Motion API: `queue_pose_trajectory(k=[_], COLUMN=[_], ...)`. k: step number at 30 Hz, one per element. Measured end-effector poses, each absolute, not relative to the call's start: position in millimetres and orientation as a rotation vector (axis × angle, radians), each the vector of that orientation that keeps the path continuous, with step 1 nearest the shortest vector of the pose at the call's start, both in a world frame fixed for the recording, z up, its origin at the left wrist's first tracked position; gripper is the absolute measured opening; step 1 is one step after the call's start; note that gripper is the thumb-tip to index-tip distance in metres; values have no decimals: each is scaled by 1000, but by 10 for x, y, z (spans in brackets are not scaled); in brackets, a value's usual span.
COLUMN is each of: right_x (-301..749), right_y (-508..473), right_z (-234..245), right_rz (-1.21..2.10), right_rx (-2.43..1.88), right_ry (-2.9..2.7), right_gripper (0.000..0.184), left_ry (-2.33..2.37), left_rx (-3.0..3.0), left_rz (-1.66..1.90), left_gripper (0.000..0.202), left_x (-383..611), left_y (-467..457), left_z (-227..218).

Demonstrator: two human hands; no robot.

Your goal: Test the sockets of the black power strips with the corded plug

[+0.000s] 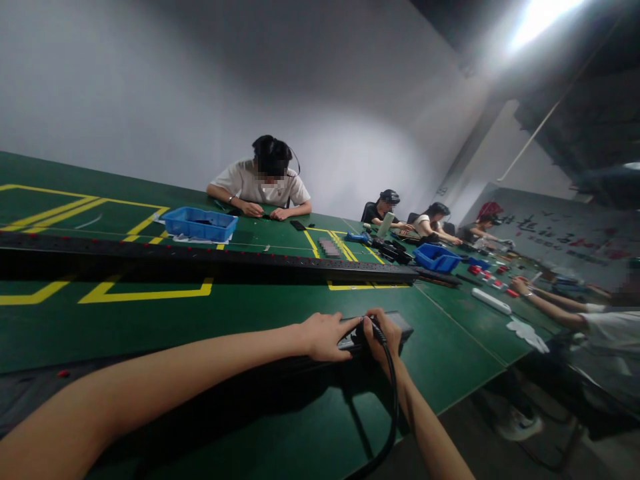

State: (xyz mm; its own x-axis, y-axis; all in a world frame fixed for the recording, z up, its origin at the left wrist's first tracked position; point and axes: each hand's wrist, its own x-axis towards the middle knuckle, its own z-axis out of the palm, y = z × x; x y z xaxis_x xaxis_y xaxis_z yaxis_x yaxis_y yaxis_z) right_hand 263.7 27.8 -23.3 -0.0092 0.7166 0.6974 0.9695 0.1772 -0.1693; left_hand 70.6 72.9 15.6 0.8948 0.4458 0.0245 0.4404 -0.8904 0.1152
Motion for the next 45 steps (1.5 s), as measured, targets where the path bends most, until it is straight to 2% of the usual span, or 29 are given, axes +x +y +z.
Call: queue_pose_trajectory(k=[20, 45], right_x=[2614, 2629], right_y=[248, 254], right_z=[-112, -130], right_rz=[-373, -393], right_rx=[-1602, -1610], right_ry=[-1842, -1832], right_gripper=[25, 24], left_ry=[652, 672], left_rx=[2894, 2887], left_rz=[126, 93], left_gripper=[80, 79], left_x=[673, 675], left_y=[792, 784], left_z=[125, 140])
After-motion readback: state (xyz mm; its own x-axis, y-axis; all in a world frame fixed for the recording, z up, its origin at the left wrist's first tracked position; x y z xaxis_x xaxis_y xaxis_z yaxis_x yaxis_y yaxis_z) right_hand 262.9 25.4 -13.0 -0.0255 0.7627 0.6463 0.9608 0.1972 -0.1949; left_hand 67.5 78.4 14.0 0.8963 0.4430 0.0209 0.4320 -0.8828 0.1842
